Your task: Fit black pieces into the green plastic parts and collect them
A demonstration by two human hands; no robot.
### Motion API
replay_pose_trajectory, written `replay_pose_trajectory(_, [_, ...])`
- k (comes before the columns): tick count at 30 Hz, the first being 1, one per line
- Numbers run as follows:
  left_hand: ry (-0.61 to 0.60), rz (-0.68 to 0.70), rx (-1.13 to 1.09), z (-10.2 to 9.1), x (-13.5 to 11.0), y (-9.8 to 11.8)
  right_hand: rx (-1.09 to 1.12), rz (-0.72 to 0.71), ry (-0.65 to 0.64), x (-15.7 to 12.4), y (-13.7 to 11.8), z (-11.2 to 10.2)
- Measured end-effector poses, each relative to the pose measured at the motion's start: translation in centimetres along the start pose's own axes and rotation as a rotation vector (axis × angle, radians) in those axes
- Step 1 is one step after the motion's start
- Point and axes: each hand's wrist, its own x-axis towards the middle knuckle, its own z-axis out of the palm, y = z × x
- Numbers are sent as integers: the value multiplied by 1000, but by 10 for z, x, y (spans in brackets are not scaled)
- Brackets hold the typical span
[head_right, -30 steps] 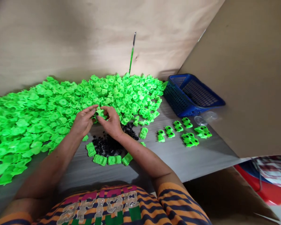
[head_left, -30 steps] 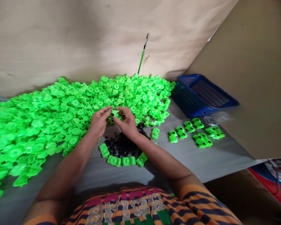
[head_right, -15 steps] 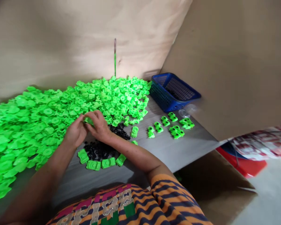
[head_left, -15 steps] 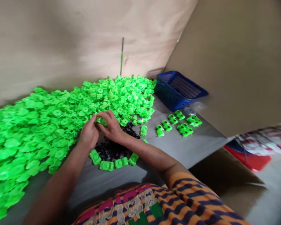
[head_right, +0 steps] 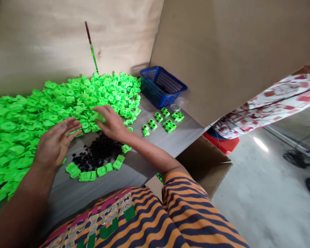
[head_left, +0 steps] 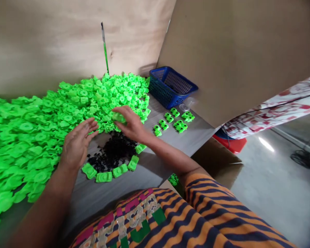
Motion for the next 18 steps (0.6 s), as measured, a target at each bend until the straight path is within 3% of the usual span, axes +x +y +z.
replay_pose_trajectory(2, [-132,32,174,7,-18,12,-120,84,35,-18,28,-38])
replay_pose_trajectory(4, [-362,46,340,16,-40,20,-271,219,67,-37,60,-75])
replay_pose_trajectory(8, [-1018,118,562,35,-80,13,-542,572,-34,-67,116,-133])
replay_pose_trajectory(10, [-1237,127,611,40,-91,4,-633,697,-99,-74,135,-150])
replay_pose_trajectory(12, [-1228,126,655,40,-95,-3,-673,762,-120,-77,148,-159])
replay_pose_trajectory(18, [-922,257,641,18,-93,2,-710,824,-122,-83,163,-164])
